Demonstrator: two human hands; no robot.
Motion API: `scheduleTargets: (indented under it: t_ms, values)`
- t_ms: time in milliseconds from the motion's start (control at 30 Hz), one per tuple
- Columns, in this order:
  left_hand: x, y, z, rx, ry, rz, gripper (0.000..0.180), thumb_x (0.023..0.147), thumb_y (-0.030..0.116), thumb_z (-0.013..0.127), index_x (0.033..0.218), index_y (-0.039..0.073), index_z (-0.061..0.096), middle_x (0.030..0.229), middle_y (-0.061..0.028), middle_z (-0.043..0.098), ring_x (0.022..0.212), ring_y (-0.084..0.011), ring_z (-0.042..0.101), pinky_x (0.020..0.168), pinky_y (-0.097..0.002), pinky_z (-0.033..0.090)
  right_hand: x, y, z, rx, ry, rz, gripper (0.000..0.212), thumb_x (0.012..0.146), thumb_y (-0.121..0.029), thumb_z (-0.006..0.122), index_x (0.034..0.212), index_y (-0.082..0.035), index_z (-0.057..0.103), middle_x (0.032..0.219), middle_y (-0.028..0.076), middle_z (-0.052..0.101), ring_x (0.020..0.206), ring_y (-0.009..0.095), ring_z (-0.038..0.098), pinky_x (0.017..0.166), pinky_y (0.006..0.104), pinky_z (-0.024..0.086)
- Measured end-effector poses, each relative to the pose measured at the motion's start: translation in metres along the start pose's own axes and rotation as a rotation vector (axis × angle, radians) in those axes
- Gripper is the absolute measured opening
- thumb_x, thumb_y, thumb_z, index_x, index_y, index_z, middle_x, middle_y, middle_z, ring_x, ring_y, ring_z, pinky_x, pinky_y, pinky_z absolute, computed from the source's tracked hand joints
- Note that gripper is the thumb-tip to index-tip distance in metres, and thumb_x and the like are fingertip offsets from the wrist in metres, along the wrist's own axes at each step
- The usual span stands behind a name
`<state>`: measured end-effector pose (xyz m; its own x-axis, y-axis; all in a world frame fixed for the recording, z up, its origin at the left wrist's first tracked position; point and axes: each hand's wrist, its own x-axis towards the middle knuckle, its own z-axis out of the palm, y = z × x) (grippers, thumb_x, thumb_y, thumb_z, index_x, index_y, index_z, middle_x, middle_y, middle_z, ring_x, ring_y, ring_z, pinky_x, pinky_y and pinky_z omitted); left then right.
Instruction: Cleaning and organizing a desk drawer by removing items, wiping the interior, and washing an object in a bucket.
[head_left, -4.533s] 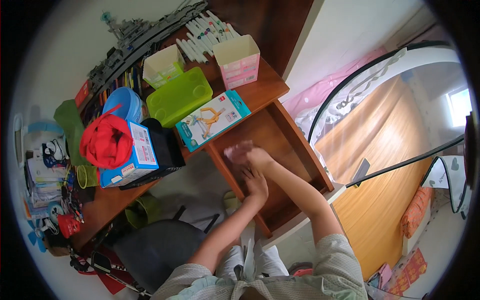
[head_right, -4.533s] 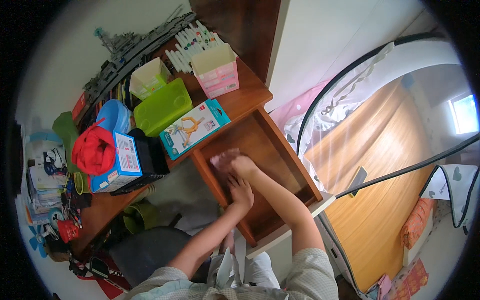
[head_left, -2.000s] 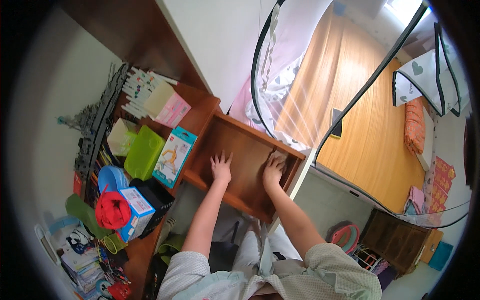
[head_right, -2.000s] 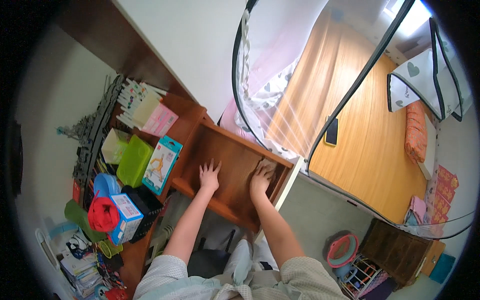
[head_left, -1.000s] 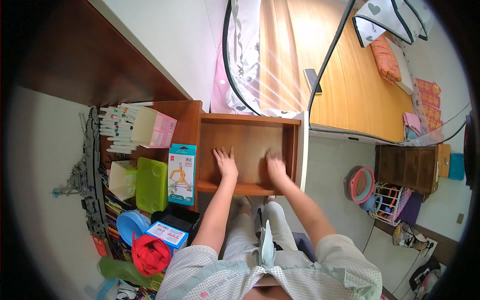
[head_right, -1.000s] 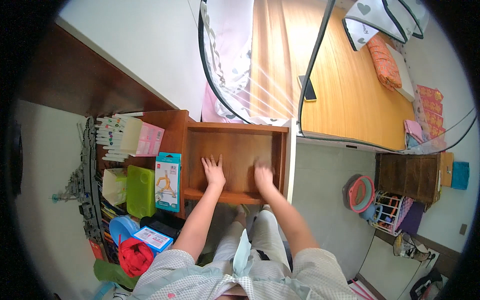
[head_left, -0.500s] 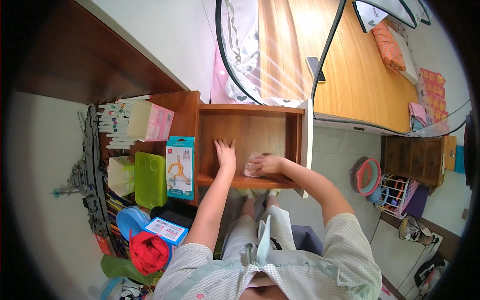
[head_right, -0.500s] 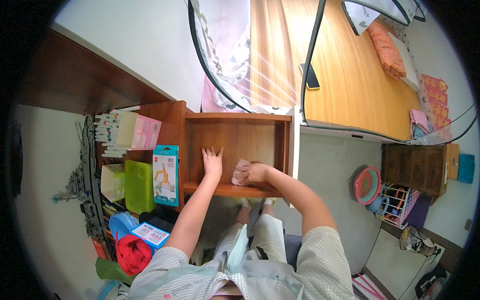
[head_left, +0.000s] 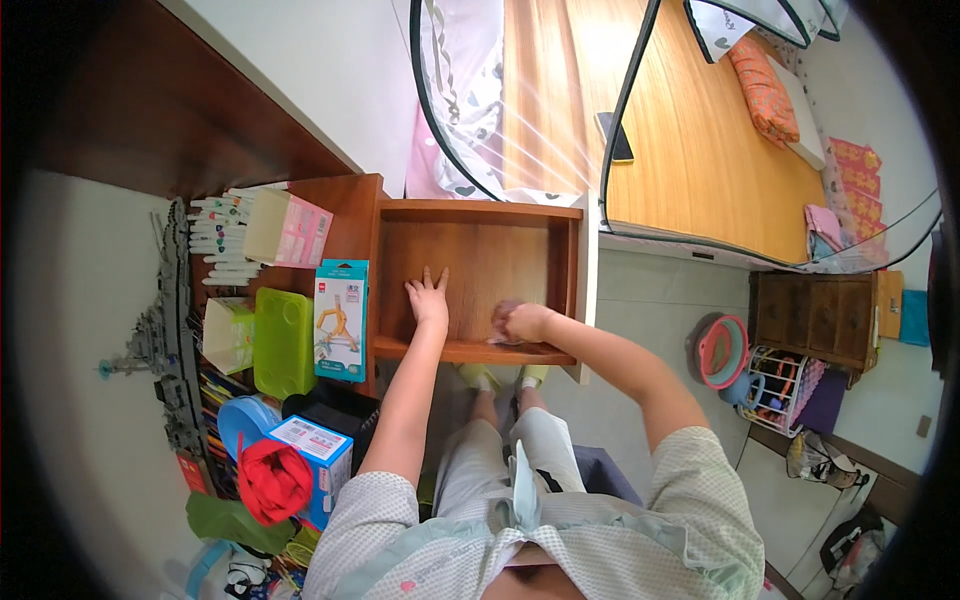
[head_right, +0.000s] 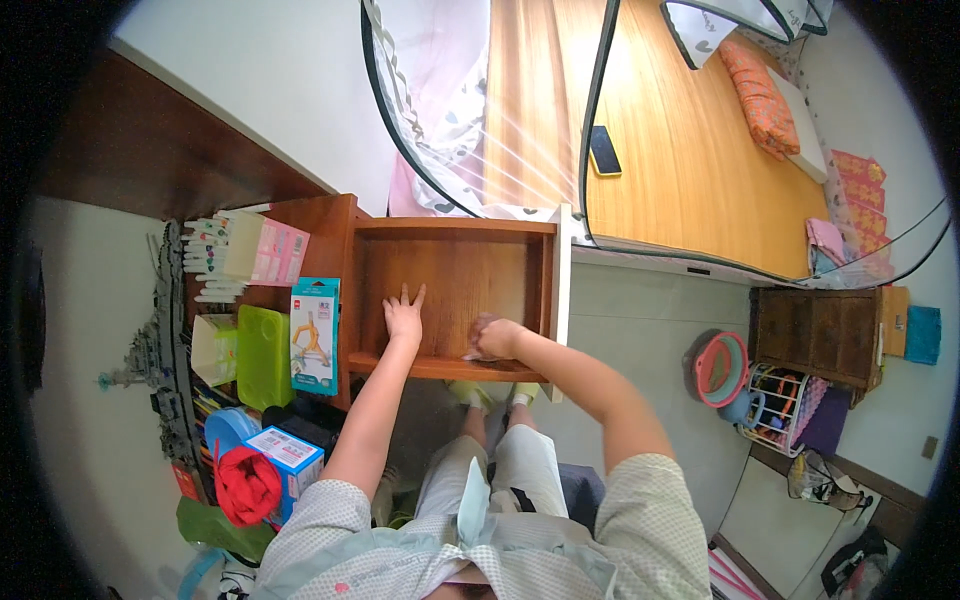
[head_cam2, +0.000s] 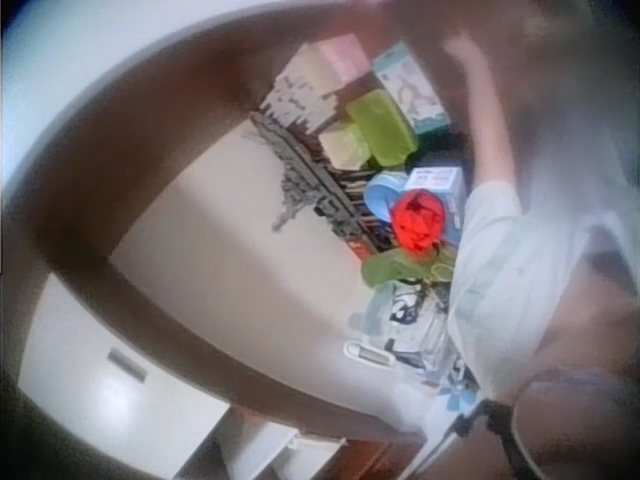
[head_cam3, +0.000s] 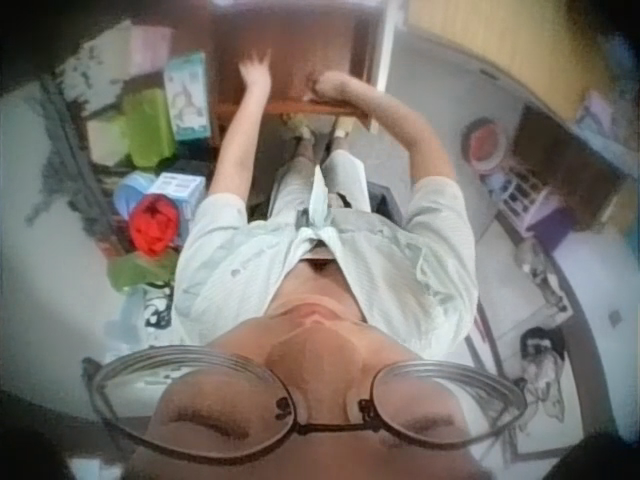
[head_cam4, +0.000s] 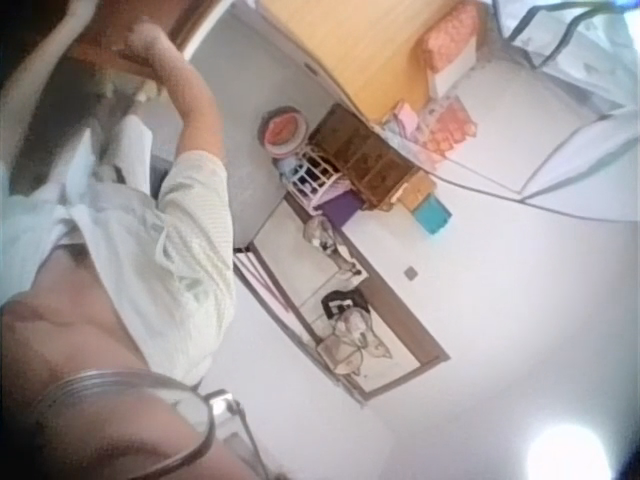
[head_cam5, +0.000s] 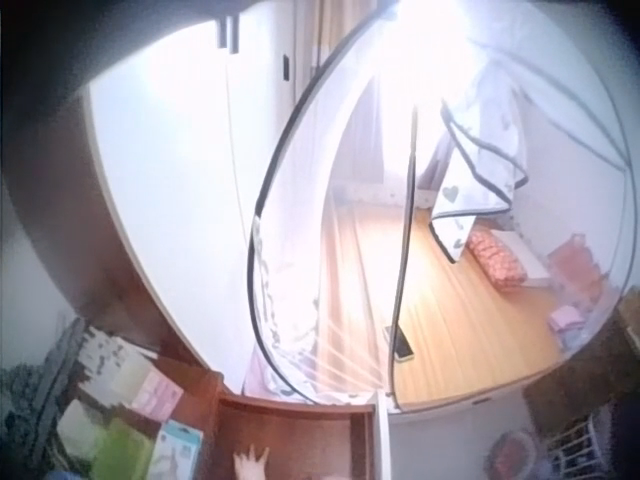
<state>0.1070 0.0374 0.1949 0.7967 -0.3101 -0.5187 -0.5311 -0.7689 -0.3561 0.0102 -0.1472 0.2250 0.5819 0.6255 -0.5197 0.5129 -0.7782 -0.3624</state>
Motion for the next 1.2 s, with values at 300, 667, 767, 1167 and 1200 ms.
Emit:
scheduleTargets:
  t_ms: [300,667,767,1167,1200]
  values:
    - [-0.004,0.01,0.0,-0.053,0.049,-0.026,0.074,0.081,0.014,0.049,0.139,0.029,0.006,0.142,-0.0089,0.018,0.115,-0.0292,0.038,0.1,-0.0417,0.024,-0.08,-0.026,-0.032,-0.191,-0.185,0.197,0.02,0.078,-0.021,0.048,0.08,-0.013,0.066,0.082,0.006,0.065,0.082,0.022,0.061,0.071,0.0368,0.044]
    - [-0.015,0.035,-0.024,-0.187,0.127,-0.08,0.048,0.086,0.021,0.037,0.133,0.024,0.031,0.137,-0.0086,0.032,0.12,-0.0303,0.033,0.102,-0.0477,0.015,-0.046,0.043,-0.038,-0.425,-0.197,0.467,0.027,0.082,-0.022,0.047,0.1,-0.013,0.064,0.099,0.006,0.062,0.097,0.027,0.054,0.084,0.0489,0.037]
    - [-0.027,0.068,-0.029,-0.537,0.554,0.111,0.065,0.065,0.012,0.059,0.126,0.006,0.037,0.12,-0.0161,0.045,0.115,-0.0329,0.037,0.098,-0.0451,0.028,-0.06,-0.003,-0.022,-0.121,-0.408,0.161,0.03,0.075,-0.027,0.047,0.092,-0.011,0.066,0.095,0.011,0.063,0.096,0.027,0.057,0.098,0.0447,0.029]
    - [-0.048,0.103,-0.032,-0.776,0.327,0.504,0.047,0.072,0.01,0.053,0.118,0.015,0.05,0.123,-0.0064,0.046,0.119,-0.0286,0.034,0.1,-0.0447,0.025,-0.069,-0.002,-0.031,-0.459,-0.121,0.494,0.036,0.075,-0.027,0.048,0.103,-0.006,0.06,0.104,0.01,0.056,0.106,0.031,0.044,0.095,0.0551,0.025]
    - [-0.048,0.104,-0.033,-0.694,0.335,0.497,0.046,0.072,0.01,0.053,0.118,0.014,0.05,0.124,-0.0064,0.045,0.119,-0.0285,0.034,0.101,-0.045,0.025,-0.075,-0.019,-0.032,-0.312,-0.241,0.447,0.038,0.073,-0.026,0.05,0.103,-0.004,0.06,0.107,0.011,0.055,0.11,0.034,0.042,0.097,0.0538,0.025]
